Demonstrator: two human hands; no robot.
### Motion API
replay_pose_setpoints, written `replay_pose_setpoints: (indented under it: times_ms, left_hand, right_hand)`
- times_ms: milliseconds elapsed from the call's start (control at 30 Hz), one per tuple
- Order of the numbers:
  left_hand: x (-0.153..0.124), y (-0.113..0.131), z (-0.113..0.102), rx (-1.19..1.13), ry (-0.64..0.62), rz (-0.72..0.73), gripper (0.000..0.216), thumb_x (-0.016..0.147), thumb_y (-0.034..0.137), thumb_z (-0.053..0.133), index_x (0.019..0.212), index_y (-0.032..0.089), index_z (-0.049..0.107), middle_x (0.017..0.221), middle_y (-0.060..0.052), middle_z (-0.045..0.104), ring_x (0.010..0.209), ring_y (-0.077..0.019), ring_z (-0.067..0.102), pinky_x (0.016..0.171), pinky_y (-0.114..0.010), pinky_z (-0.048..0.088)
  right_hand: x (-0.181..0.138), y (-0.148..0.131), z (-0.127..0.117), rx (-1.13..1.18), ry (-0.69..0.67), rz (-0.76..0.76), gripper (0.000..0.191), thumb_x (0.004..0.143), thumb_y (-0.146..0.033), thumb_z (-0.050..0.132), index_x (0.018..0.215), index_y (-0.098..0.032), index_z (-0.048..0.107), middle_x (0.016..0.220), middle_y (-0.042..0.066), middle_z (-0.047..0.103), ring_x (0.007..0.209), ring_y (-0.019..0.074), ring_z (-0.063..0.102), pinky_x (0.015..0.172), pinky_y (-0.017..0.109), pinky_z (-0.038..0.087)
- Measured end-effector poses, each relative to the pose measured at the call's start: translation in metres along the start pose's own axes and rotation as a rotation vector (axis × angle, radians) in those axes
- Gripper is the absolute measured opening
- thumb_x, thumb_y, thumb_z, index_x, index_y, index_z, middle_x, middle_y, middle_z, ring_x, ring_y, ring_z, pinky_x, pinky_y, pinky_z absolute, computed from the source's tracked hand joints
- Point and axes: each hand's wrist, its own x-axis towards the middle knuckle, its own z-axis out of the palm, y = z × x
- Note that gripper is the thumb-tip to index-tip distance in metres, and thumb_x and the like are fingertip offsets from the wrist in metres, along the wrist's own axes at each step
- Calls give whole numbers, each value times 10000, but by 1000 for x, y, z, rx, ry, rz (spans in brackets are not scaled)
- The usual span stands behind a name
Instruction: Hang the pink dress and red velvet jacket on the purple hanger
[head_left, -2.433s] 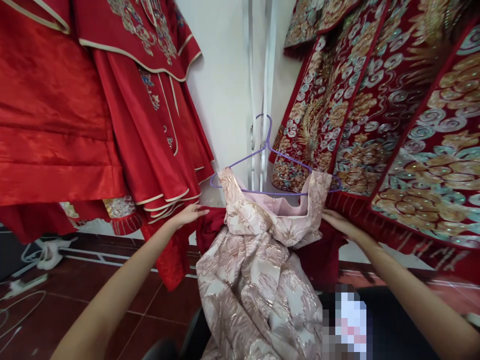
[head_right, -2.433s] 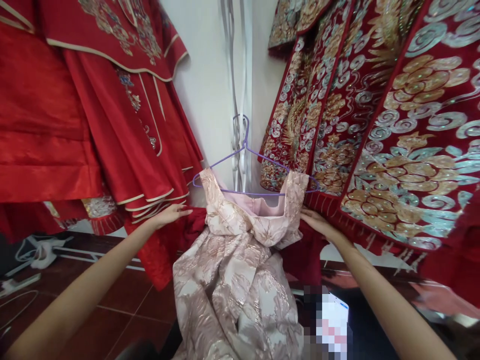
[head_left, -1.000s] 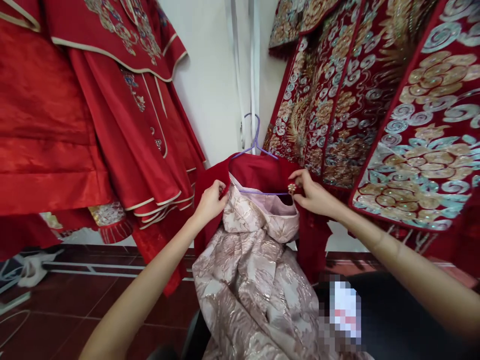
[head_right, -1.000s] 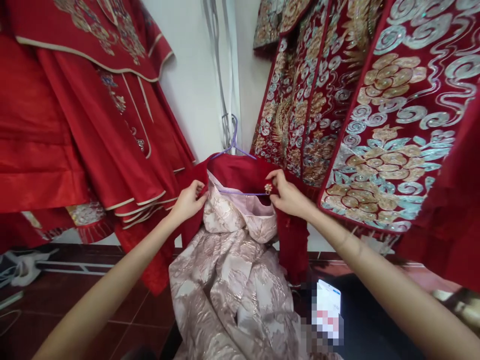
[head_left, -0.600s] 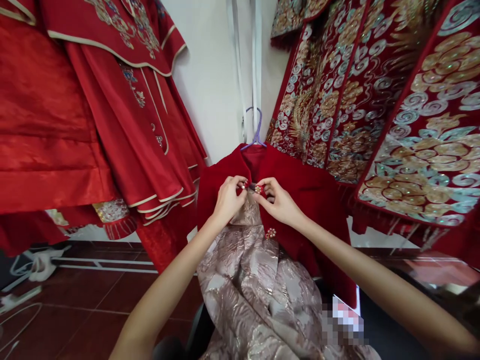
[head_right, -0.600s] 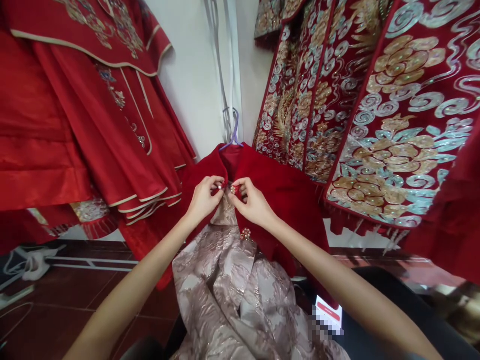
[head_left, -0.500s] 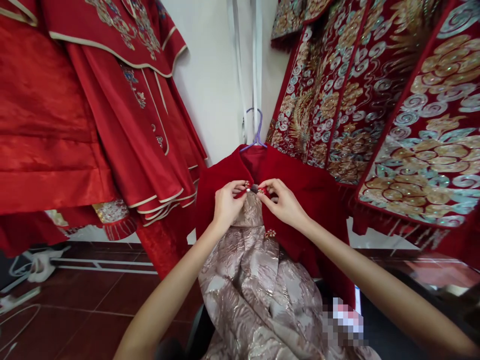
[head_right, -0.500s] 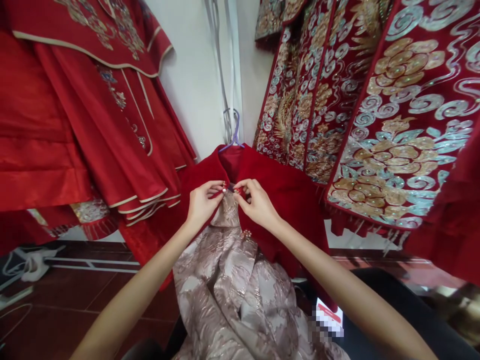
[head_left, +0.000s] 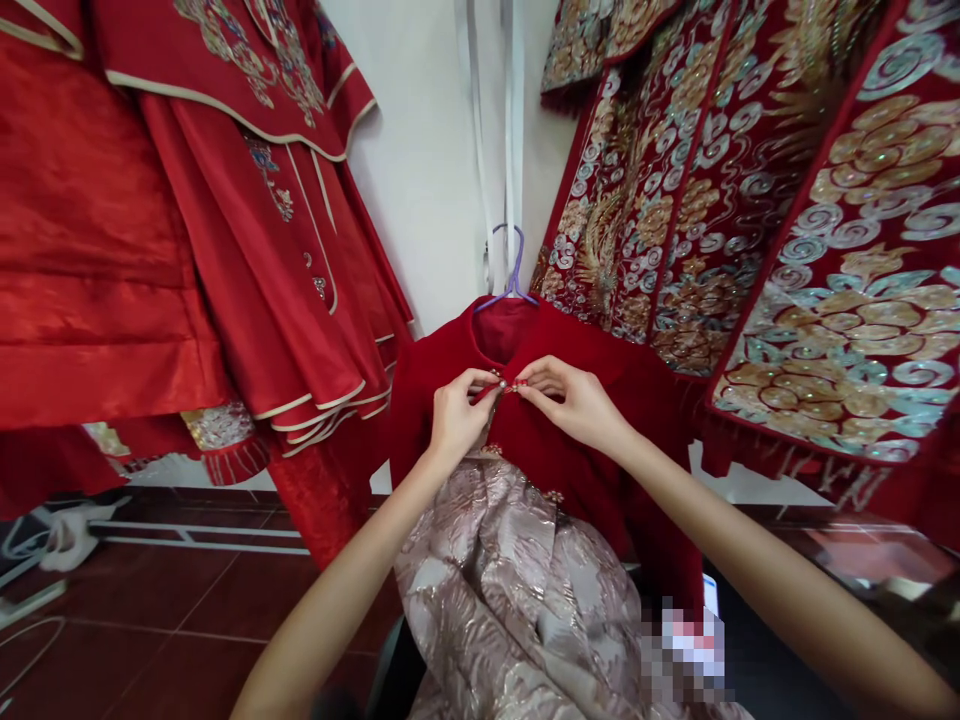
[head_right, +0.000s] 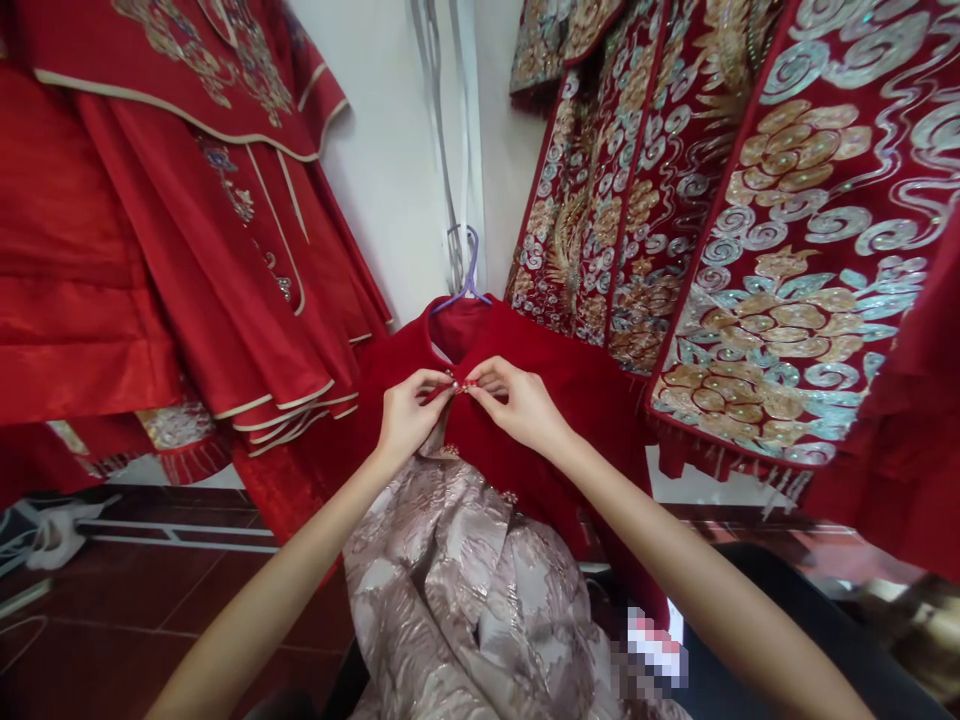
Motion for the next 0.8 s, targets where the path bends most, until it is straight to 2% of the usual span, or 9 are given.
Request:
replay_pose_setpoints:
  times_ms: [133,300,367,467,567,800]
  left_hand:
    - [2,-2,-3,0,-19,-7,106,778,234,636,872,194,666,914,-29,722,846,-152,671,792,-273,524]
    - [7,1,-12,19,-170,64,142,755,145,587,876,182,651,890,-28,707,786,-129,659,715,-236,532]
    - [11,6,-15,75,-218,98,155,730,134,581,864,175,646,850,-27,699,750,-126,650,674,-223,523]
    - [17,15,-18,200,-267,130,114,705,202,617,811,167,639,774,-21,686,669,-126,632,633,-227,505]
    - [21,22,-17,335,-285,138,134,721,289,623,769,165,632,744,-24,682,637,-134,625,626,-240,487]
    - [28,22,-12,460,-330,192,96,748,265,605,767,174,630,764,-29,685,684,-148,627,601,-228,441]
  right_hand:
    - [1,-1,7,-82,31,-41,107,852,-267,551,949,-233,581,913,25,689,857,178,672,815,361,563]
    - [3,-2,11,-110,49,-90,110,865,-232,518,964,-234,566,936,28,677,869,171,670,812,336,565]
    - [5,-2,12,-142,44,-103,111,870,-228,506,965,-235,563,940,30,675,875,175,669,811,336,563]
    - [7,0,12,-171,40,-103,111,873,-231,501,964,-231,565,945,32,679,880,181,670,811,343,562]
    - [7,3,11,-123,47,-97,125,866,-228,515,972,-214,580,960,35,684,895,169,670,832,329,558]
    - [11,15,7,22,64,-8,161,796,-282,635,934,-200,615,914,28,695,868,155,674,819,306,564]
